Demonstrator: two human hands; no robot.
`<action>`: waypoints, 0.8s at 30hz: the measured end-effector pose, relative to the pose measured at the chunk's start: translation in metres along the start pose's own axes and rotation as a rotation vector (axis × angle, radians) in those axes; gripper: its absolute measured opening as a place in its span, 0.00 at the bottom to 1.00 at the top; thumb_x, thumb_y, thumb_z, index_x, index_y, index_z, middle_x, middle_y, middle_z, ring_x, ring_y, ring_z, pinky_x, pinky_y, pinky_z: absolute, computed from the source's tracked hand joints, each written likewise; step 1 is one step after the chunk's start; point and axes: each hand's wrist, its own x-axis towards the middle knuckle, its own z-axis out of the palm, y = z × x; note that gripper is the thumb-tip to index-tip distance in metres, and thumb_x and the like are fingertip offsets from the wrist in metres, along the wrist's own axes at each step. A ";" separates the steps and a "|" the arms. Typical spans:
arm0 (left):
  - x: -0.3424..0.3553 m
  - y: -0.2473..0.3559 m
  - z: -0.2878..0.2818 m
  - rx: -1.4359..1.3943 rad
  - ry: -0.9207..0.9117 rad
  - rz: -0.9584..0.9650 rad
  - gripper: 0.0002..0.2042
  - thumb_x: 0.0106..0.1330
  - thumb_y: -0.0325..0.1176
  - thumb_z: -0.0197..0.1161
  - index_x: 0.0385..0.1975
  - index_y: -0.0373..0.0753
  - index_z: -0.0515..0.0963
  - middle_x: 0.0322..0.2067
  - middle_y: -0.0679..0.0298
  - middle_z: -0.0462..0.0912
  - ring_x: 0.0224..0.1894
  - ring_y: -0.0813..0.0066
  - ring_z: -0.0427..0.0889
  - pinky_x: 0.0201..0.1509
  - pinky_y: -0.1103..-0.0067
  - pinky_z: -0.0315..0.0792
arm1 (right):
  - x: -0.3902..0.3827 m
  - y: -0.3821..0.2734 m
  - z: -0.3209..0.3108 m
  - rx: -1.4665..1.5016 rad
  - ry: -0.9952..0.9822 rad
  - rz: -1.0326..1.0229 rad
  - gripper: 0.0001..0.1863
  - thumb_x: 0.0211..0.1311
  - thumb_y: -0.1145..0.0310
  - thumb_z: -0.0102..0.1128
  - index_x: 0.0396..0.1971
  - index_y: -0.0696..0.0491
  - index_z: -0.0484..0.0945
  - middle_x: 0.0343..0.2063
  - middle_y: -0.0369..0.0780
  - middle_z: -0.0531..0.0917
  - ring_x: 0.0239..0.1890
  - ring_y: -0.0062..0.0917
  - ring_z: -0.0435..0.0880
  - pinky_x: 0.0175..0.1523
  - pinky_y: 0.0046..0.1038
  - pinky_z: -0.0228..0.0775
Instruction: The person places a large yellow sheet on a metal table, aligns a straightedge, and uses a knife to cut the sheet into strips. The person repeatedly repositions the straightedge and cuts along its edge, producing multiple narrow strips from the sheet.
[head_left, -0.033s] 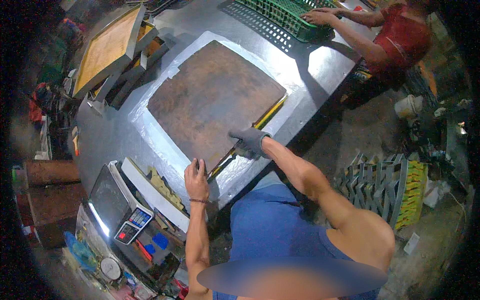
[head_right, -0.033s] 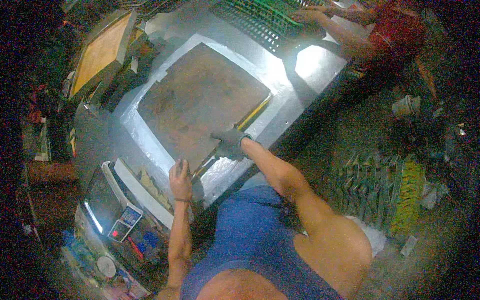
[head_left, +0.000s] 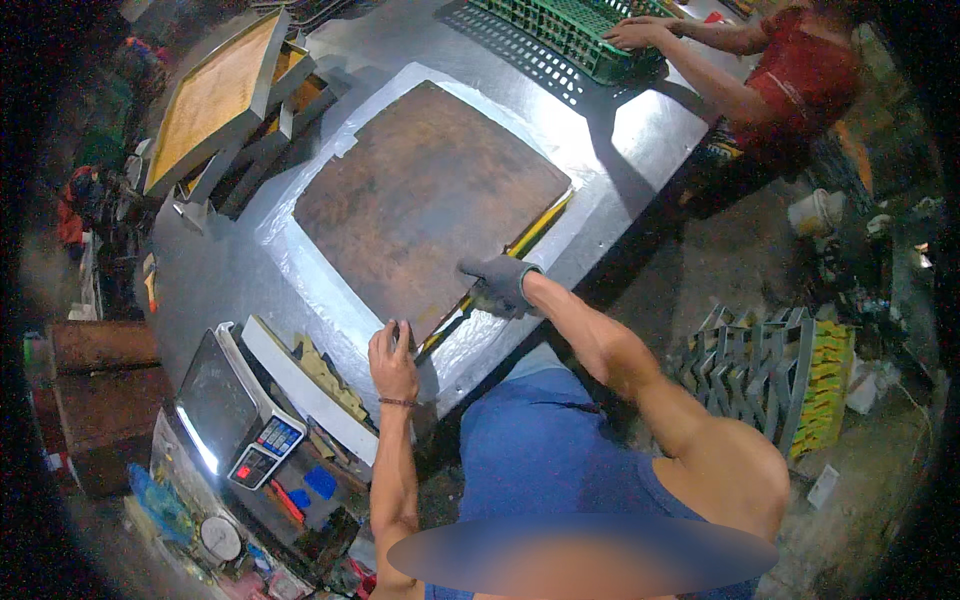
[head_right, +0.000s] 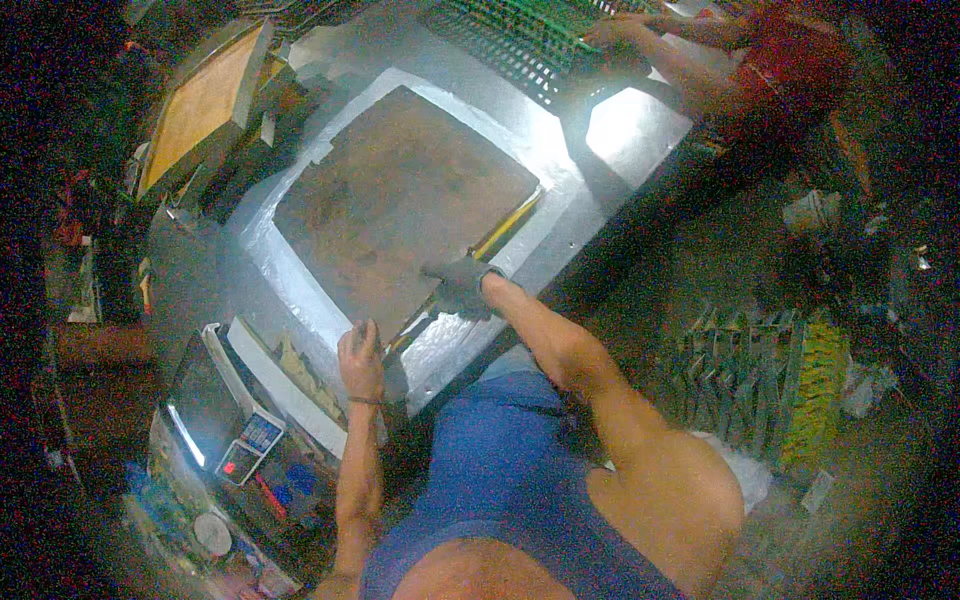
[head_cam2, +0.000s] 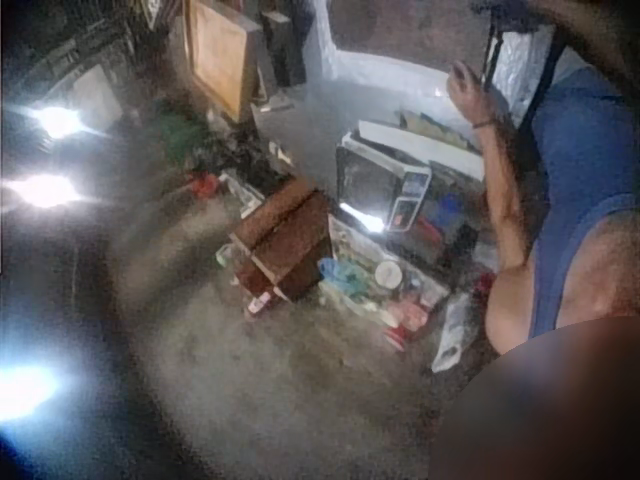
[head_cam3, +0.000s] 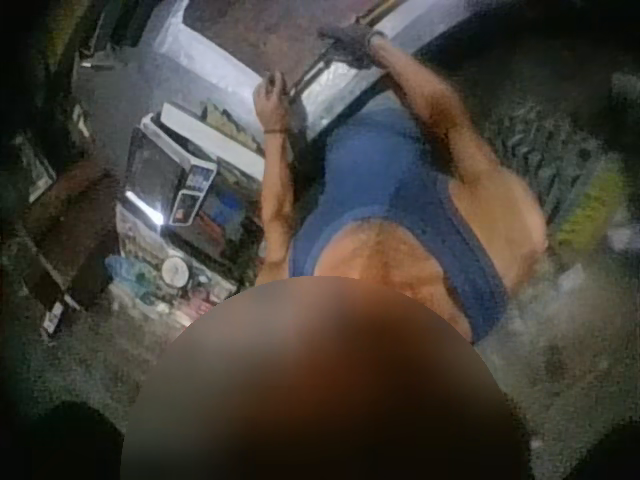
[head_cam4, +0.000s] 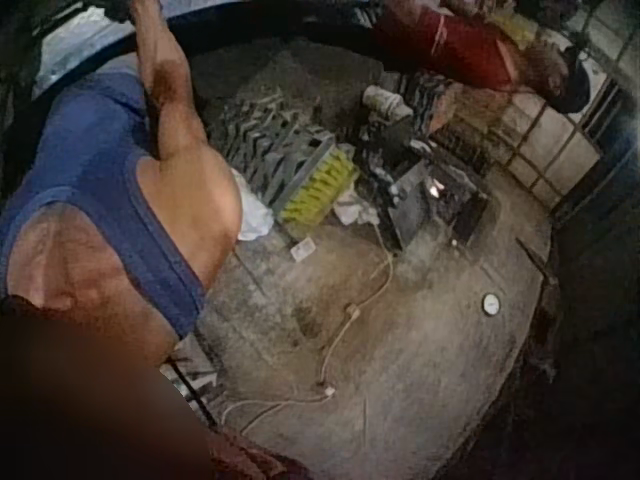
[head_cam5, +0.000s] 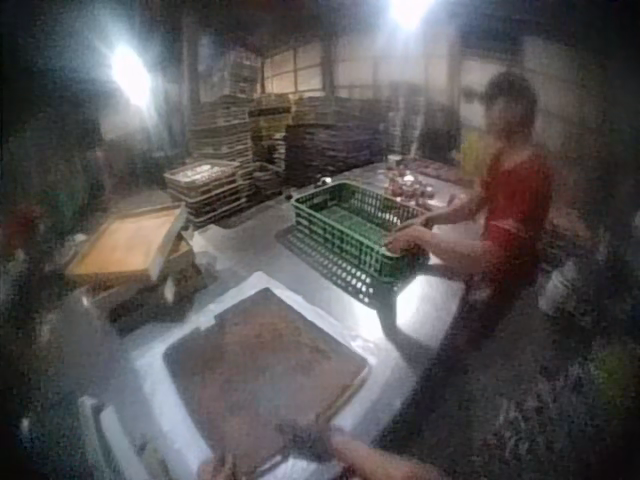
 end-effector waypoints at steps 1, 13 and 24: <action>-0.001 0.001 -0.001 -0.013 -0.047 -0.007 0.23 0.55 0.20 0.63 0.53 0.42 0.82 0.56 0.54 0.79 0.56 0.52 0.76 0.62 0.61 0.71 | -0.007 -0.004 -0.002 -0.034 -0.032 0.015 0.34 0.62 0.31 0.56 0.29 0.53 0.79 0.16 0.40 0.77 0.11 0.28 0.71 0.18 0.33 0.60; -0.063 -0.011 -0.012 -0.580 0.180 -1.110 0.27 0.70 0.31 0.58 0.69 0.35 0.65 0.55 0.53 0.78 0.53 0.67 0.79 0.57 0.70 0.74 | -0.028 0.057 -0.006 -0.153 0.353 -0.064 0.30 0.69 0.43 0.56 0.35 0.62 0.80 0.28 0.41 0.82 0.30 0.28 0.78 0.39 0.36 0.71; -0.049 -0.010 -0.005 -1.390 0.184 -1.419 0.08 0.72 0.37 0.58 0.39 0.39 0.76 0.27 0.68 0.74 0.28 0.79 0.72 0.30 0.77 0.71 | 0.012 0.132 0.030 -0.095 0.041 -0.072 0.19 0.72 0.53 0.54 0.38 0.56 0.78 0.28 0.44 0.83 0.29 0.35 0.85 0.36 0.42 0.78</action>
